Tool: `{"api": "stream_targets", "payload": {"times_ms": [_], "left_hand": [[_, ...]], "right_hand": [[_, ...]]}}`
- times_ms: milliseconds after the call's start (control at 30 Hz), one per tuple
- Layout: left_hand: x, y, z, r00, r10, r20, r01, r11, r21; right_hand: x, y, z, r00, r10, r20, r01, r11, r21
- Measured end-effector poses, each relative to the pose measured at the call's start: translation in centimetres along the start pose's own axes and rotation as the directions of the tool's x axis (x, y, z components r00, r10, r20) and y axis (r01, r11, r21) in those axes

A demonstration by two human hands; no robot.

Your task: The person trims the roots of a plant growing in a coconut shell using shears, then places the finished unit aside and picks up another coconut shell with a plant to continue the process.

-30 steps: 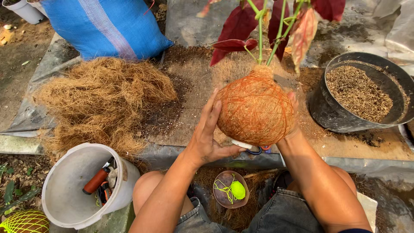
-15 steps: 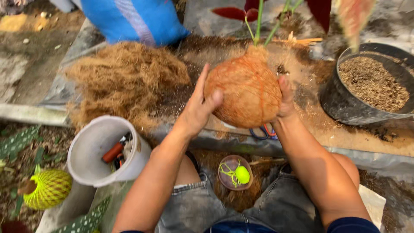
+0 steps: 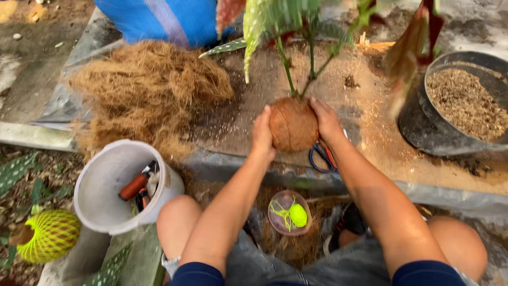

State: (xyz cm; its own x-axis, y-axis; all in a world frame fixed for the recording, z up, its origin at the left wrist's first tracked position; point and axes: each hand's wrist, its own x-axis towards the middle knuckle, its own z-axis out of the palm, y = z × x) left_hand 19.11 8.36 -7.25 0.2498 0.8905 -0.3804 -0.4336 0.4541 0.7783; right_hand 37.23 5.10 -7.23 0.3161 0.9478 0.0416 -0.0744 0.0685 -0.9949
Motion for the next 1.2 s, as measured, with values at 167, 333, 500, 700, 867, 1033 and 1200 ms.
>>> {"api": "stream_targets", "payload": {"times_ms": [167, 333, 500, 700, 867, 1033, 1200], "left_hand": [[7.2, -5.5, -0.1, 0.992, 0.126, -0.012, -0.126, 0.991, -0.054], [10.9, -6.3, -0.6, 1.0, 0.024, -0.016, -0.024, 1.0, -0.001], [12.3, -6.8, -1.8, 0.995, -0.039, -0.091, 0.065, 0.949, 0.309], [13.2, -8.4, -2.0, 0.994, 0.087, -0.062, -0.065, 0.953, 0.296], [13.3, -7.1, -2.2, 0.992, 0.11, -0.065, -0.068, 0.884, 0.463], [12.5, -6.1, -2.0, 0.996, 0.091, -0.01, -0.075, 0.867, 0.494], [12.2, -6.1, -2.0, 0.99, 0.144, -0.005, -0.127, 0.886, 0.445]], "right_hand": [[3.3, 3.3, -1.2, 0.955, -0.285, -0.076, 0.237, 0.894, -0.379], [6.7, 4.5, -0.6, 0.975, 0.172, -0.141, -0.183, 0.981, -0.072], [7.7, 6.3, 0.3, 0.976, -0.152, -0.157, 0.087, 0.928, -0.362], [6.6, 8.1, -1.4, 0.987, -0.131, -0.088, 0.075, 0.882, -0.465], [6.7, 8.2, -1.9, 0.996, 0.026, -0.088, -0.055, 0.94, -0.338], [6.5, 7.8, -2.1, 0.969, -0.246, 0.036, 0.22, 0.783, -0.582], [6.5, 8.0, -1.9, 0.997, -0.017, -0.078, -0.017, 0.909, -0.417]]}}
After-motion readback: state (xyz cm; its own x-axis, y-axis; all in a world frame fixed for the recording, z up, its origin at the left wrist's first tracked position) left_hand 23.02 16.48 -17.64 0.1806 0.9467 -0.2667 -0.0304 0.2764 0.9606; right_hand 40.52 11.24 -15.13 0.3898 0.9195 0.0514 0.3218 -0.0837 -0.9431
